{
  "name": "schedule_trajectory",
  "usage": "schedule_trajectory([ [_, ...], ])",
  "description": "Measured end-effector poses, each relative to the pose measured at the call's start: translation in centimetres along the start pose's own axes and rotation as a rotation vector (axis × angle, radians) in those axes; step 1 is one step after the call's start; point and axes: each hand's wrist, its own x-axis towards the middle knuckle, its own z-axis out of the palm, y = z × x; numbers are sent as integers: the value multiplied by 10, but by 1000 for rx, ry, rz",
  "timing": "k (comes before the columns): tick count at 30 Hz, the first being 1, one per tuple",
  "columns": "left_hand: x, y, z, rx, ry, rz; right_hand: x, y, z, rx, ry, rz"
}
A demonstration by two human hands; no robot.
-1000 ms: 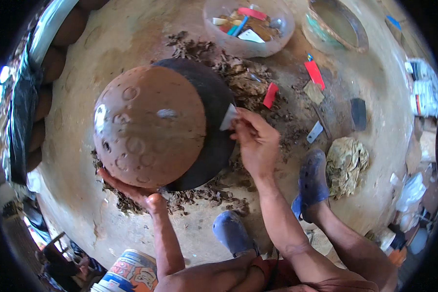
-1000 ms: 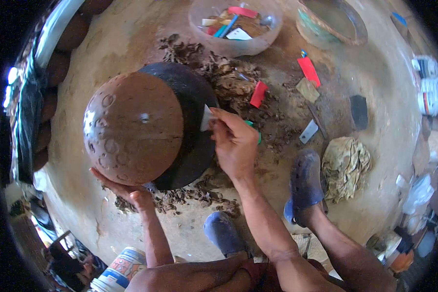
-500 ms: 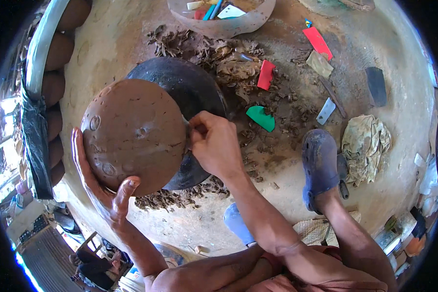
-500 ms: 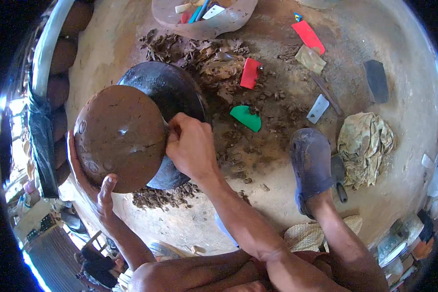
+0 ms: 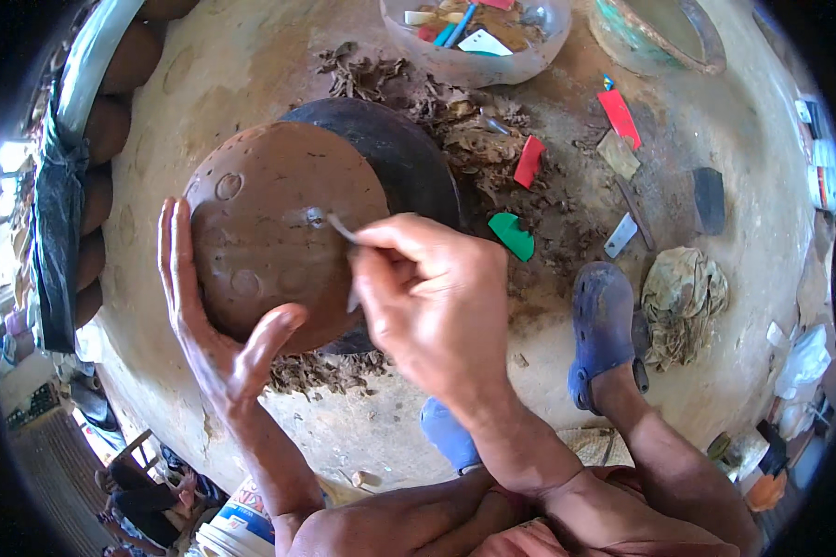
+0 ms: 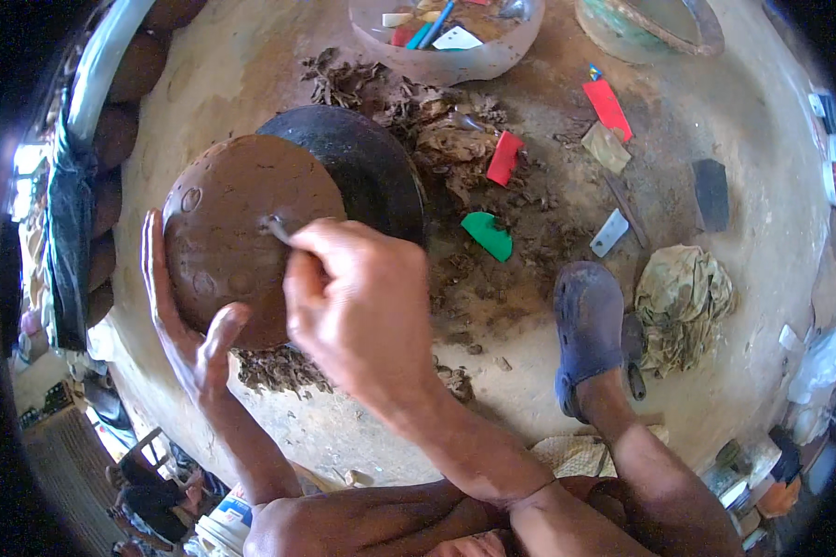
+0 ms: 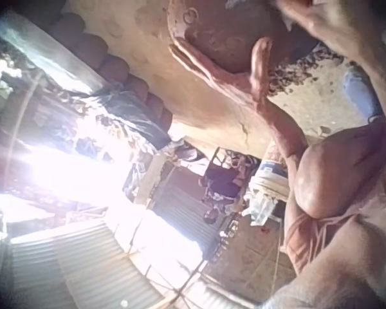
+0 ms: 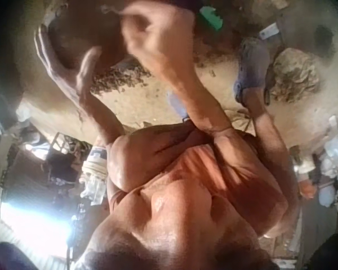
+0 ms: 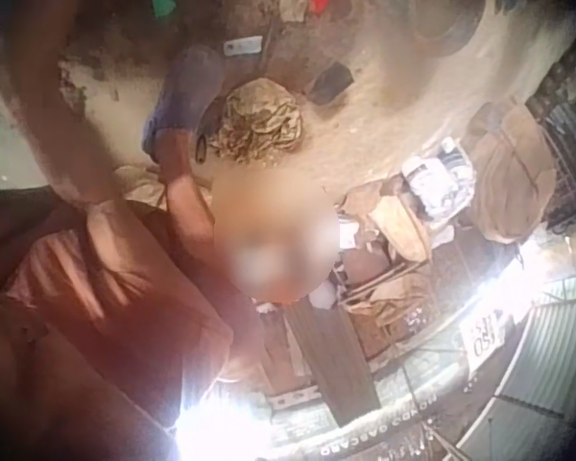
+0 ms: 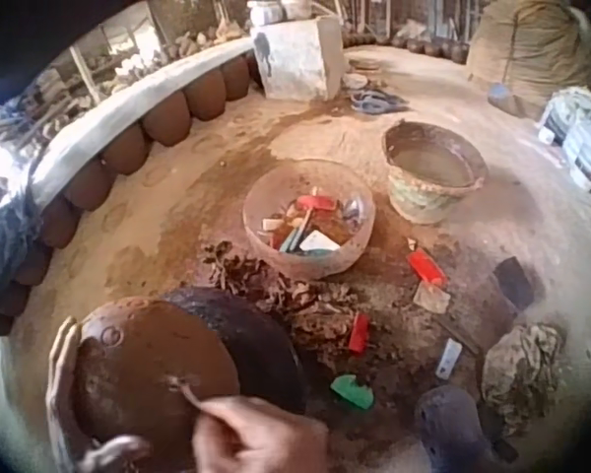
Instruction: The person shapes a clay pot on a manual wheel, using hands to smooth the exterior and a small tool to create decorative circular indentations around the surface.
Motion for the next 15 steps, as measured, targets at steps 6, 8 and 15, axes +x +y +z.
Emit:
schedule_trajectory([
  [6, -6, 99, 30, -19, 446, -403, -25, -60, 76, -63, -142, -358],
  [8, -5, 123, 29, 858, 365, -627, -44, -61, 76, 1, -352, -377],
  [15, -104, -54, -66, -669, 544, -578, -49, -12, -2, 281, -301, -204],
])
